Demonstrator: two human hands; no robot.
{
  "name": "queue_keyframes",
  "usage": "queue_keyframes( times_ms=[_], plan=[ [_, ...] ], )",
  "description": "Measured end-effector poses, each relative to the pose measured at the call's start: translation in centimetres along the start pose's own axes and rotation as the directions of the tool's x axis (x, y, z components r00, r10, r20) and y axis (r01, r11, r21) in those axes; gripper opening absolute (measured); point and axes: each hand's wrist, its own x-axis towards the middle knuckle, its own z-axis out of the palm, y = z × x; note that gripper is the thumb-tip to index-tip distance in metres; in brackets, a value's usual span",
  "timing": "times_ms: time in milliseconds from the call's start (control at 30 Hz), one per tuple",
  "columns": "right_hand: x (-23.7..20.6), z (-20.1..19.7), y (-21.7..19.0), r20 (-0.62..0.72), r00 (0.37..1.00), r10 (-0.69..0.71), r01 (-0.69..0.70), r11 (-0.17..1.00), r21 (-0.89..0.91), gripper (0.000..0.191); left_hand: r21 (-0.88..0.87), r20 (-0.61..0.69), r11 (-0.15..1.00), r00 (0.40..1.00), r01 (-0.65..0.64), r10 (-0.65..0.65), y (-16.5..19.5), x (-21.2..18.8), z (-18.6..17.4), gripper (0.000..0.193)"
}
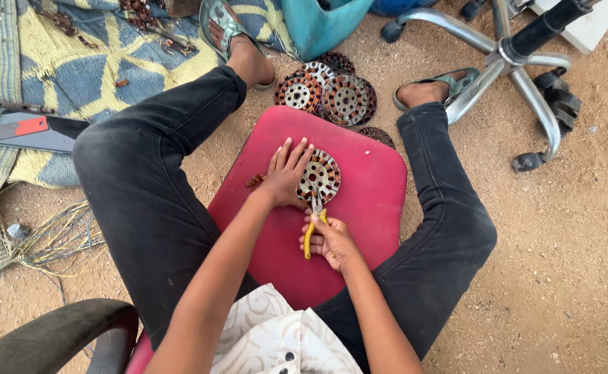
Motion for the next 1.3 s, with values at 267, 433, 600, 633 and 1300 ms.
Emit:
queue_keyframes(
  times_ms=[267,433,600,633,1300],
  plan=[
    [-2.2,4.8,-1.2,-0.234,0.808,-0.541,-0.111,0.25,-0.962,0.027,-0.148,-0.209,0.969,0.964,-0.199,0.166,-0.6,-0.1,1.5,0.152],
    [-2.8,5.0,-1.5,-0.122,0.717,-0.687,-0.095,0.076,-0.993,0.022,-0.023,-0.176,0.987,0.972,-0.161,0.155,-0.1,-0.4,1.6,0.149],
    [-1.0,2.5,-0.8,-0.172,0.744,-0.645,0.001,0.259,-0.966,0.029,0.088,-0.031,0.988,0.991,-0.125,0.129,1.3,-0.4,0.0,0.155],
    [-0.7,2.1,-0.5,-0.158,0.745,-0.649,0.044,0.283,-0.958,0.03,0.101,0.028,0.987,0.992,-0.129,0.127,1.3,-0.2,-0.5,0.154],
    [-4.3,1.5,-3.4,-0.416,0.907,0.065,-0.157,0.969,-0.191,0.036,0.198,-0.128,0.93,0.932,-0.311,0.339,0.7,0.3,-2.0,0.096]
  ],
)
